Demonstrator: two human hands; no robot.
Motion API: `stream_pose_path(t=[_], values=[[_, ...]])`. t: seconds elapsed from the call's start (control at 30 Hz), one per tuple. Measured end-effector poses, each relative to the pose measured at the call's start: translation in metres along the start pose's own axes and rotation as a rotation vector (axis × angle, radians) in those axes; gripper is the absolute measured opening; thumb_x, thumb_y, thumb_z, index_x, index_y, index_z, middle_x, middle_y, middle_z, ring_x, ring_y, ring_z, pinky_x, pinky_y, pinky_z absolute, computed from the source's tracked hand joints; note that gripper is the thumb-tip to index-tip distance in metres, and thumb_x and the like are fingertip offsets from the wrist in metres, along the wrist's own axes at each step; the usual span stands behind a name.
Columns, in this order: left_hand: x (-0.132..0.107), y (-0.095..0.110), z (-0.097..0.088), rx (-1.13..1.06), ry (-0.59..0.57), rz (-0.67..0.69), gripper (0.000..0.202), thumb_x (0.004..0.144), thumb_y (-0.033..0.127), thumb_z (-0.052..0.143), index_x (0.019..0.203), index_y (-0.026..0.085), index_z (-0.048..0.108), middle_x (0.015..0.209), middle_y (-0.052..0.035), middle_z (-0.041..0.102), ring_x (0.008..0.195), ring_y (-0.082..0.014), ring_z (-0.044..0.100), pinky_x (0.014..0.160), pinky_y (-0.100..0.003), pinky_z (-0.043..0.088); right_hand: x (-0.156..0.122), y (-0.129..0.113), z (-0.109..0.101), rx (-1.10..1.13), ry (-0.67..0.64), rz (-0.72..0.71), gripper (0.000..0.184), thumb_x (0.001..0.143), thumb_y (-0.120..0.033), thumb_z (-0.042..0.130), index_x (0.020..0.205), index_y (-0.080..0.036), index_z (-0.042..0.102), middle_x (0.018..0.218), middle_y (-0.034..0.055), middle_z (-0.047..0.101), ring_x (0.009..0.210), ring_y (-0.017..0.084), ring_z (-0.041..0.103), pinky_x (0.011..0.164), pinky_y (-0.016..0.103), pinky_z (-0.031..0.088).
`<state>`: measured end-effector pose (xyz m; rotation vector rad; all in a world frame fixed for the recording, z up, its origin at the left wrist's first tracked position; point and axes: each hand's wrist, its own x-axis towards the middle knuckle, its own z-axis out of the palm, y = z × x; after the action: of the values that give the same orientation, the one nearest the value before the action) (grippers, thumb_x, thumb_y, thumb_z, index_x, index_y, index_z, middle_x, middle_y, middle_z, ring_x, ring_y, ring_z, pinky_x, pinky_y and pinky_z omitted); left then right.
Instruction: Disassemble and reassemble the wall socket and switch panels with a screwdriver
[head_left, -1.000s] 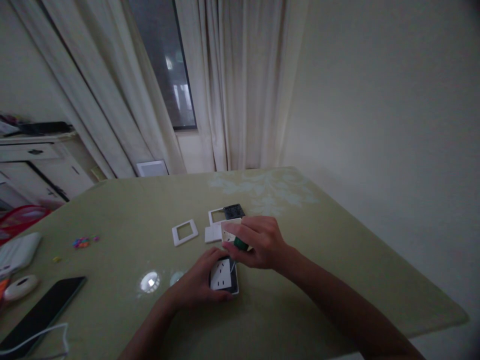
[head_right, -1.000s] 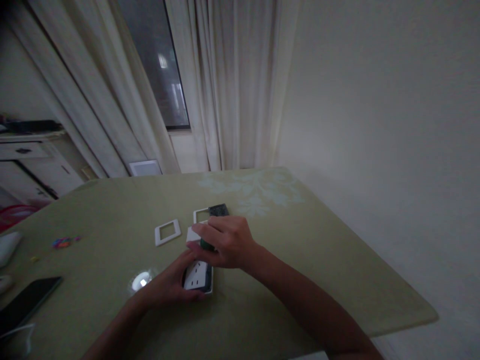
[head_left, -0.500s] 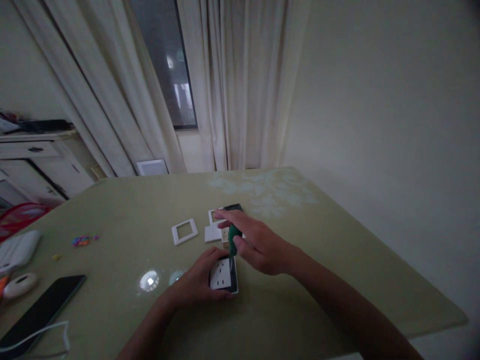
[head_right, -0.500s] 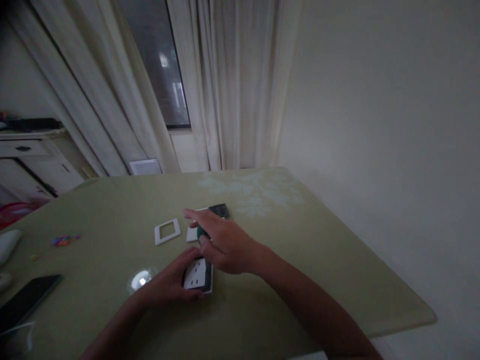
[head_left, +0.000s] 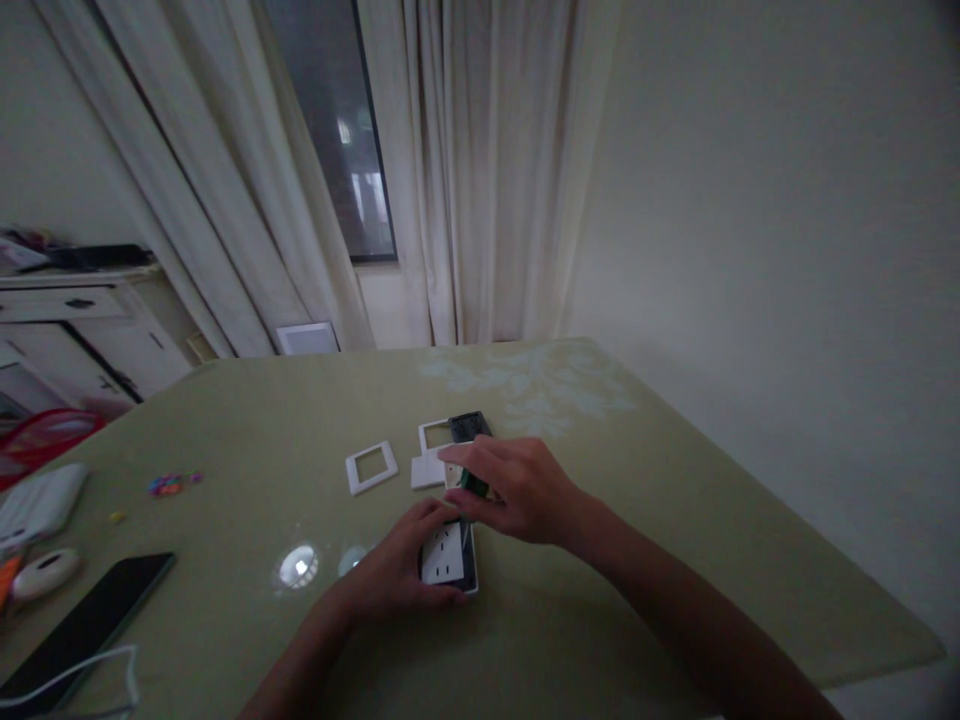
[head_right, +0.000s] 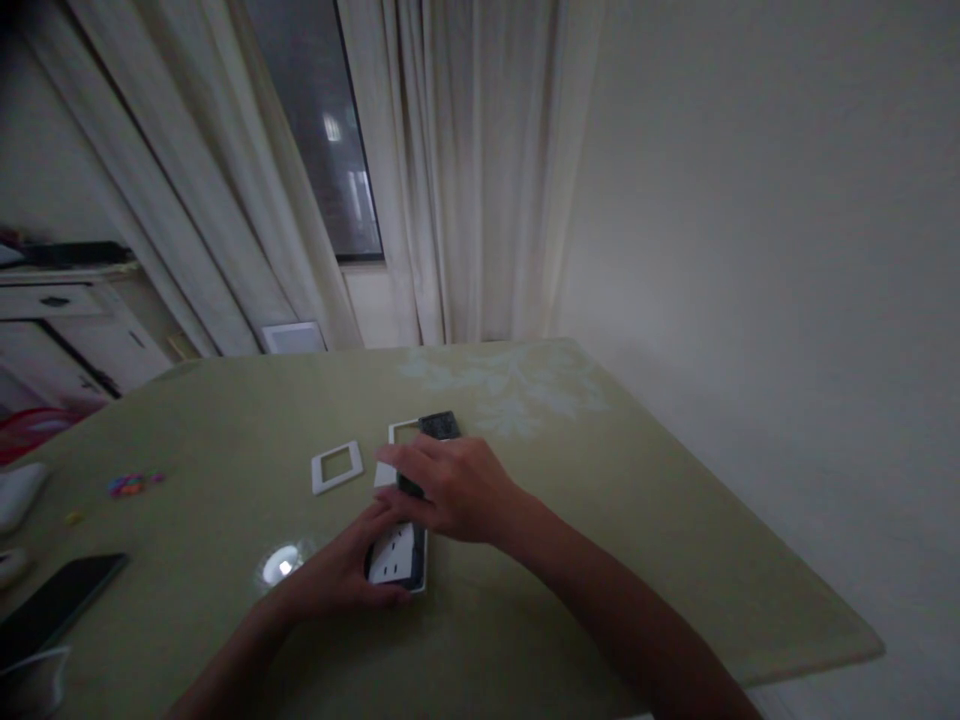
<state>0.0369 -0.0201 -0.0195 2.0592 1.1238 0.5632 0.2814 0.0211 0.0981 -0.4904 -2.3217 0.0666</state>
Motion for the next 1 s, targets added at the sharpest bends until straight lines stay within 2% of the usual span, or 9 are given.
stream_pose_path(t=[0.1,0.27,0.43,0.5,0.63,0.73,0.8,0.93,1.0], values=[[0.0010,0.0014,-0.0007,0.020,-0.003,0.036,0.087,0.077,0.051,0.091,0.153,0.029,0.056,0.155,-0.0138,0.052,0.143,-0.0439,0.048,0.123,-0.058,0.039,-0.0017,0.0001,0.0016,-0.101,0.058,-0.025,0.031,0.102,-0.040,0.064,0.123,-0.018,0.069,0.093,0.0082,0.079,0.076,0.022,0.072,0.068,0.031,0.053],[0.0001,-0.0021,0.0008,0.029,0.016,0.010,0.086,0.075,0.053,0.092,0.151,0.030,0.058,0.152,-0.0131,0.054,0.141,-0.0442,0.050,0.121,-0.057,0.043,0.0042,-0.0025,-0.0051,0.285,-0.101,0.004,0.055,0.107,-0.023,0.043,0.162,-0.016,0.039,0.147,0.0159,0.064,0.120,0.022,0.068,0.099,0.036,0.056],[-0.0012,-0.0040,0.0020,0.024,0.015,0.025,0.093,0.075,0.054,0.092,0.156,0.029,0.053,0.157,-0.0138,0.051,0.144,-0.0444,0.046,0.122,-0.059,0.040,-0.0010,0.0002,0.0043,0.014,0.102,-0.036,0.027,0.104,-0.042,0.064,0.112,-0.017,0.074,0.088,0.0057,0.074,0.076,0.019,0.068,0.072,0.030,0.054],[-0.0012,-0.0030,0.0019,0.020,0.023,0.028,0.091,0.075,0.053,0.092,0.155,0.029,0.054,0.151,-0.0128,0.055,0.140,-0.0424,0.050,0.121,-0.057,0.042,-0.0018,-0.0024,0.0035,0.002,0.087,-0.044,0.033,0.105,-0.041,0.060,0.122,-0.015,0.071,0.098,0.0096,0.076,0.085,0.023,0.071,0.077,0.034,0.056],[-0.0002,0.0015,0.0005,0.013,0.015,0.016,0.089,0.075,0.051,0.093,0.153,0.031,0.056,0.150,-0.0122,0.055,0.139,-0.0421,0.051,0.121,-0.057,0.042,0.0009,-0.0063,-0.0028,0.239,-0.089,0.003,0.054,0.110,-0.032,0.042,0.162,-0.017,0.040,0.140,0.0147,0.068,0.118,0.023,0.069,0.097,0.037,0.057],[0.0008,0.0049,-0.0005,-0.005,0.006,0.036,0.087,0.076,0.049,0.092,0.153,0.031,0.056,0.155,-0.0123,0.052,0.142,-0.0425,0.049,0.122,-0.057,0.040,-0.0004,-0.0034,0.0005,0.100,0.013,0.011,0.038,0.108,-0.044,0.058,0.135,-0.019,0.067,0.107,0.0089,0.080,0.091,0.021,0.075,0.081,0.031,0.057],[0.0010,0.0048,-0.0004,-0.015,0.009,0.048,0.088,0.076,0.049,0.092,0.154,0.030,0.055,0.155,-0.0123,0.052,0.143,-0.0427,0.048,0.123,-0.057,0.039,-0.0018,-0.0018,0.0029,-0.005,0.073,0.021,0.036,0.103,-0.048,0.066,0.120,-0.017,0.072,0.096,0.0091,0.080,0.084,0.023,0.075,0.076,0.032,0.056],[0.0005,0.0003,0.0012,-0.019,0.000,0.011,0.091,0.075,0.049,0.092,0.155,0.030,0.054,0.155,-0.0134,0.051,0.141,-0.0436,0.049,0.122,-0.058,0.040,0.0003,-0.0020,-0.0016,0.209,-0.069,0.065,0.053,0.109,-0.035,0.048,0.157,-0.014,0.044,0.140,0.0177,0.069,0.119,0.026,0.071,0.098,0.039,0.057],[0.0004,-0.0007,0.0014,-0.011,-0.001,-0.010,0.092,0.073,0.049,0.093,0.154,0.029,0.055,0.155,-0.0143,0.050,0.143,-0.0448,0.047,0.122,-0.059,0.039,0.0017,-0.0013,-0.0033,0.305,-0.112,0.072,0.048,0.111,-0.032,0.045,0.157,-0.018,0.046,0.141,0.0146,0.069,0.120,0.023,0.071,0.100,0.036,0.056]])
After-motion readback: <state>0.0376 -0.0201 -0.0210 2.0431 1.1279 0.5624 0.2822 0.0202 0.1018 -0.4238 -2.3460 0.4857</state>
